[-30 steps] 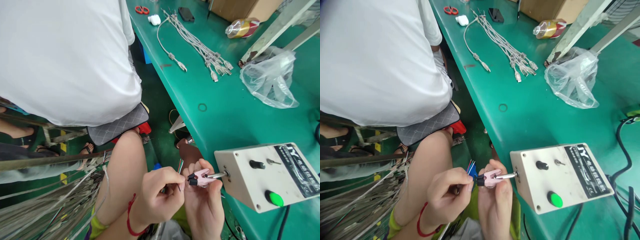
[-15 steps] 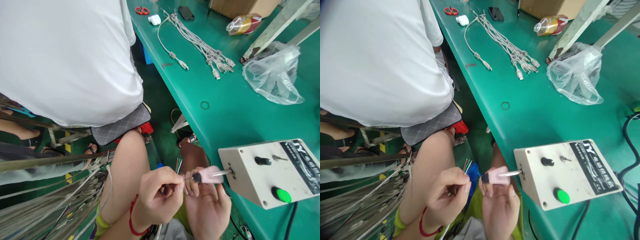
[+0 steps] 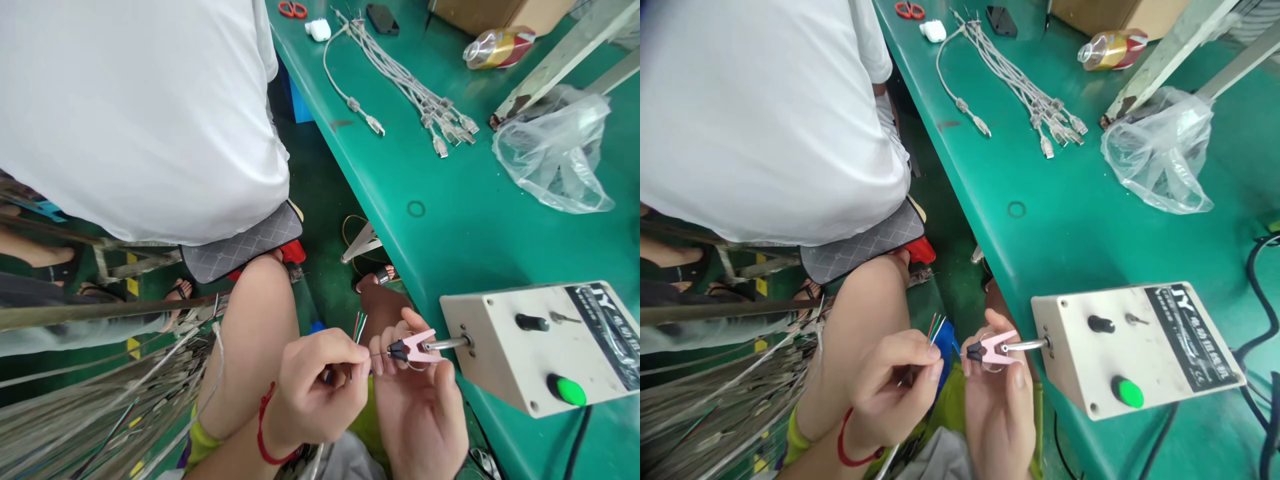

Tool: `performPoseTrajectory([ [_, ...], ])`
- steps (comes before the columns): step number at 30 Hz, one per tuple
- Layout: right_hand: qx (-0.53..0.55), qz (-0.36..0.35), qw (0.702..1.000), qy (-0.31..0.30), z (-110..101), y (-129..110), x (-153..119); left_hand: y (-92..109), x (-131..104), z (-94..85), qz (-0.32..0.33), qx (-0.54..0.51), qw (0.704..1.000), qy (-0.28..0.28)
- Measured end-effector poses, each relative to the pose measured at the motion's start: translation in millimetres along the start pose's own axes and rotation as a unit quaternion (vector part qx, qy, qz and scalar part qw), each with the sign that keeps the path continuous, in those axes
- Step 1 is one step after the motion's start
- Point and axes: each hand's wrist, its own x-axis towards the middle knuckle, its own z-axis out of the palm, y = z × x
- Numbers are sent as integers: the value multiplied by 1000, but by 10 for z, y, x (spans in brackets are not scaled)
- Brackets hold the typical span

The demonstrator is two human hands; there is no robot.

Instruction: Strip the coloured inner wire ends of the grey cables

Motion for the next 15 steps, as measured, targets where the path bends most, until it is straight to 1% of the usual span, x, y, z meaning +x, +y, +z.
performPoseTrajectory([
  [3,34,9,999,-25,28,18,43,4,16,4,0,-1,1000,0],
  [5,57,12,998,-29,45,31,71,0,21,8,-1,-4,1000,0],
  [11,88,25,996,-2,97,40,95,-35,31,54,1,-16,1000,-14],
  [15,91,22,996,-13,111,35,79,-44,40,95,2,-8,1000,-12],
])
